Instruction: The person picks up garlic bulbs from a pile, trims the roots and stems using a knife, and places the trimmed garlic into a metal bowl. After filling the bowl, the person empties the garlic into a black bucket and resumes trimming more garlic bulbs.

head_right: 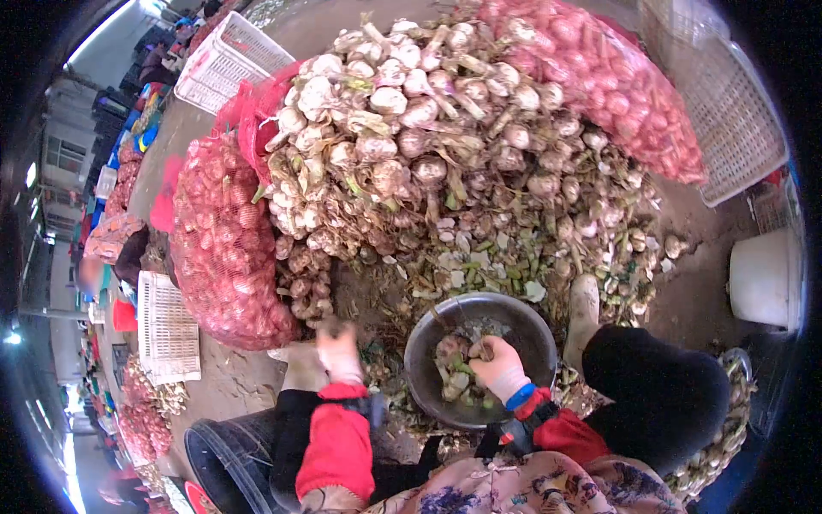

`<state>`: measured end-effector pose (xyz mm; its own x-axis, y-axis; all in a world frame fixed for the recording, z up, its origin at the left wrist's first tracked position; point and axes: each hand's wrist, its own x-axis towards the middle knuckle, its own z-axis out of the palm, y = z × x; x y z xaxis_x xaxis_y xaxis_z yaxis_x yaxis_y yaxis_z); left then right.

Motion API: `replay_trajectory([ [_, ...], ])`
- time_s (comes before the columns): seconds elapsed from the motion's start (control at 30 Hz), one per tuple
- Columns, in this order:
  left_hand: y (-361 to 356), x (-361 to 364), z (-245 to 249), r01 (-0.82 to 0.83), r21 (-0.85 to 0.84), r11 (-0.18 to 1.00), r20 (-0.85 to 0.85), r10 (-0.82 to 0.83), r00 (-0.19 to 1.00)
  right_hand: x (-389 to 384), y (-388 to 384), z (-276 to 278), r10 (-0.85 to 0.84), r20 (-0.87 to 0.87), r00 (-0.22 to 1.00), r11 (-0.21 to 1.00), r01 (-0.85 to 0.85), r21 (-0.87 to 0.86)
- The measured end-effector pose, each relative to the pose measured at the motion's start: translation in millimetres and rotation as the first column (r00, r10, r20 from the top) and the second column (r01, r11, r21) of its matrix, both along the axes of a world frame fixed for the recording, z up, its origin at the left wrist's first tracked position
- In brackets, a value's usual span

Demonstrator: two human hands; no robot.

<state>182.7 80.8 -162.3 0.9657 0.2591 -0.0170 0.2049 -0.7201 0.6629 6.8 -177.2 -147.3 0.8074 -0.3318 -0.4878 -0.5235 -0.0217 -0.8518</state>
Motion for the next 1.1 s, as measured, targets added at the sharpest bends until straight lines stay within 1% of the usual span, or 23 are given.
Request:
replay_trajectory([
  [0.03, 15, 22, -8, -0.127, 0.101, 0.987, 0.144, 0.112, 0.983, 1, 4, -5, -0.052, 0.03, 0.998, 0.996, 0.049, 0.07],
  [0.07, 23, 46, 3, -0.313, 0.102, 0.944, -0.02, 0.316, 0.949, 10, 4, 17, -0.073, 0.002, 0.997, 0.995, 0.072, 0.068],
  [0.1, 37, 67, -9, -0.335, 0.235, 0.912, 0.074, 0.327, 0.942, 13, 4, 16, -0.086, -0.041, 0.995, 0.99, 0.09, 0.105],
  [0.13, 46, 82, -23, -0.434, 0.322, 0.841, 0.02, 0.452, 0.892, 12, 4, 10, -0.099, -0.085, 0.991, 0.984, 0.111, 0.14],
  [0.2, 80, 104, -52, -0.201, 0.221, 0.954, -0.192, 0.245, 0.95, 9, 4, -14, -0.091, -0.139, 0.986, 0.979, 0.114, 0.17],
  [0.27, 91, 109, -90, -0.146, 0.145, 0.979, -0.14, 0.167, 0.976, 10, 5, -19, -0.063, -0.101, 0.993, 0.995, 0.07, 0.073],
  [0.33, 100, 97, -122, -0.077, 0.082, 0.994, -0.077, 0.083, 0.994, 17, 9, -8, -0.094, -0.131, 0.987, 0.987, 0.11, 0.116],
  [0.37, 100, 83, -135, -0.137, -0.269, 0.953, -0.174, 0.092, 0.981, 23, 11, -1, -0.07, -0.178, 0.982, 0.983, 0.098, 0.157],
  [0.4, 93, 71, -142, -0.209, -0.58, 0.787, -0.264, 0.061, 0.963, 24, 11, 3, -0.046, -0.219, 0.975, 0.976, 0.09, 0.197],
  [0.43, 73, 49, -122, -0.211, -0.689, 0.693, -0.29, 0.003, 0.957, 18, 13, -14, 0.024, -0.113, 0.993, 0.991, -0.009, 0.13],
  [0.47, 45, 21, -84, -0.218, -0.782, 0.584, -0.311, -0.063, 0.948, 20, 15, 0, 0.01, -0.113, 0.994, 0.992, 0.004, 0.125],
  [0.53, -7, -22, -7, -0.362, -0.886, 0.289, -0.441, -0.287, 0.85, 38, 22, 47, -0.224, -0.004, 0.975, 0.865, 0.201, 0.46],
  [0.6, -50, -60, 63, -0.169, -0.954, 0.247, -0.261, -0.417, 0.871, 41, 15, 80, -0.257, -0.032, 0.966, 0.783, 0.228, 0.579],
  [0.63, -42, -75, 55, -0.121, -0.932, 0.341, -0.303, -0.554, 0.775, 39, 11, 76, -0.179, 0.176, 0.968, 0.863, 0.069, 0.501],
  [0.67, -40, -95, 50, -0.057, -0.903, 0.425, -0.302, -0.536, 0.788, 35, 9, 71, -0.073, 0.369, 0.927, 0.92, -0.08, 0.384],
  [0.7, -49, -106, 69, 0.075, -0.866, 0.494, -0.275, -0.596, 0.754, 28, 9, 77, -0.059, 0.447, 0.893, 0.906, -0.14, 0.4],
  [0.73, -58, -115, 89, 0.21, -0.812, 0.544, -0.252, -0.652, 0.715, 22, 5, 89, 0.055, 0.435, 0.899, 0.904, -0.23, 0.361],
  [0.8, -65, -135, 110, 0.203, -0.836, 0.51, -0.216, -0.644, 0.734, 11, 9, 86, 0.146, 0.532, 0.834, 0.899, -0.336, 0.28],
  [0.83, -66, -142, 117, 0.193, -0.855, 0.481, -0.182, -0.627, 0.757, 7, 9, 79, 0.237, 0.662, 0.711, 0.927, -0.369, 0.063],
  [0.93, -59, -152, 106, 0.167, -0.853, 0.495, -0.191, -0.592, 0.783, -16, 10, 90, 0.221, 0.635, 0.74, 0.871, -0.443, 0.213],
  [1.0, -59, -162, 104, 0.192, -0.841, 0.506, -0.154, -0.563, 0.812, -24, 2, 93, 0.209, 0.685, 0.698, 0.902, -0.408, 0.142],
  [1.07, -57, -166, 106, 0.362, -0.671, 0.647, -0.128, -0.582, 0.803, -35, -9, 97, 0.406, 0.496, 0.767, 0.913, -0.32, -0.252],
  [1.1, -56, -165, 110, 0.527, -0.612, 0.59, -0.04, -0.689, 0.724, -40, -11, 104, 0.501, 0.319, 0.804, 0.841, -0.367, -0.397],
])
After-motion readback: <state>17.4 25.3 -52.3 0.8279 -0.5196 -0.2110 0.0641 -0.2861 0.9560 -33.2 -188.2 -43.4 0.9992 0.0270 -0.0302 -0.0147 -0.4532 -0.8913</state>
